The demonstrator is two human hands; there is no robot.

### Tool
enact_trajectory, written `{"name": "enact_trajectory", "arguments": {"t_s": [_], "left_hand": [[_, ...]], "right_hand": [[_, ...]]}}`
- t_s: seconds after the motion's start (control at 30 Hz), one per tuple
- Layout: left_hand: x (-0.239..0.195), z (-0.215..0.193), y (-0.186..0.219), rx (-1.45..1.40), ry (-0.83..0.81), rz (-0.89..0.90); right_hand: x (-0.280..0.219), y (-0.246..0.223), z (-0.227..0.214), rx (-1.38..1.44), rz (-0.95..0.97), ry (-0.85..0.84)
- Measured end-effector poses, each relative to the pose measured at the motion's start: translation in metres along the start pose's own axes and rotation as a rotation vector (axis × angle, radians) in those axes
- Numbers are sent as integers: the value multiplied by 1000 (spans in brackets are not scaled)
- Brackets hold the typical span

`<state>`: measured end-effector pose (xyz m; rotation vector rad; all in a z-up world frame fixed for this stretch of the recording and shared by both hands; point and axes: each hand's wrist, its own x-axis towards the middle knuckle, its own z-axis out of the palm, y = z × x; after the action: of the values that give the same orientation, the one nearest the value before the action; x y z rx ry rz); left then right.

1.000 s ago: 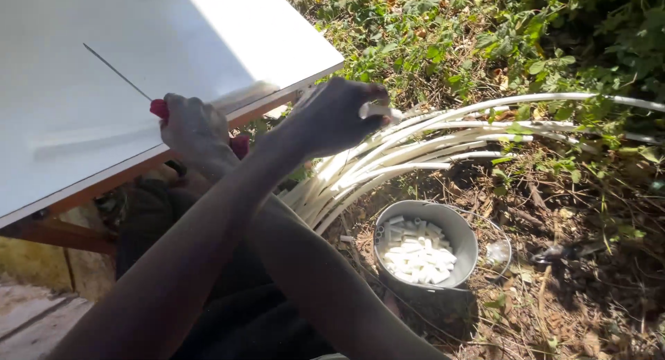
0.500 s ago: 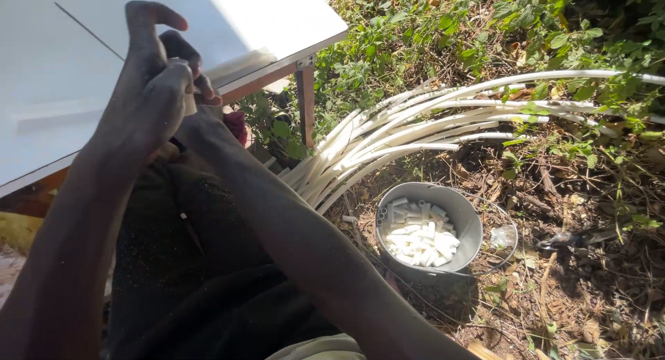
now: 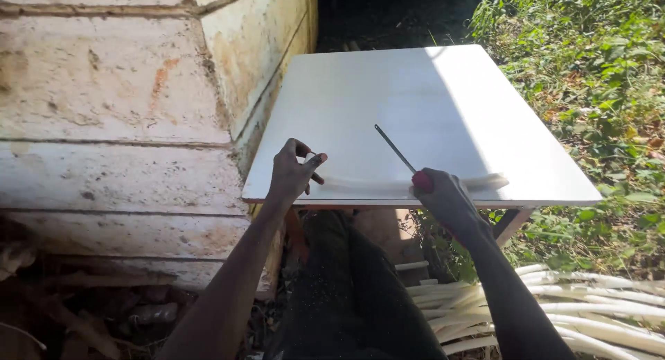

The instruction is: Cutting a white plastic tube into small segments using a hand saw.

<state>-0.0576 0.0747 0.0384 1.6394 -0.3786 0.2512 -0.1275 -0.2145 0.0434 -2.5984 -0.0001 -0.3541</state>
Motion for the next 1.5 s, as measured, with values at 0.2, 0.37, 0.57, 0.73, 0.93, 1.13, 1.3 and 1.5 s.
{"name": "enact_trajectory", "arguments": {"t_s": [0.2,0.37,0.57,0.73,0.93,1.13,1.3,1.5], "left_hand": [[54,29,-58,93,15,25],[70,64,-84,127,-223,143],[61,64,-80,3,-287,206],[54,29,-96,170,-188,229],[13,16,-69,228,-251,362],[15,33,-79,363,-129,343],[2,40,-83,413,-98,322],[-1,44,-76,451,-86,243]], "right_hand": [[38,17,-6,-175,-100,-73],[74,46,-9,-223,-115,-98],[77,43,-16,-175,-122,-133],[93,72,-4,-125,-125,-116],[88,67,-4,-156,-120,-109],[87,63,-8,-135,-114,-137],[96,73,0,-113,-93,-126],[90,64,-3,-186,-74,-117]]}}
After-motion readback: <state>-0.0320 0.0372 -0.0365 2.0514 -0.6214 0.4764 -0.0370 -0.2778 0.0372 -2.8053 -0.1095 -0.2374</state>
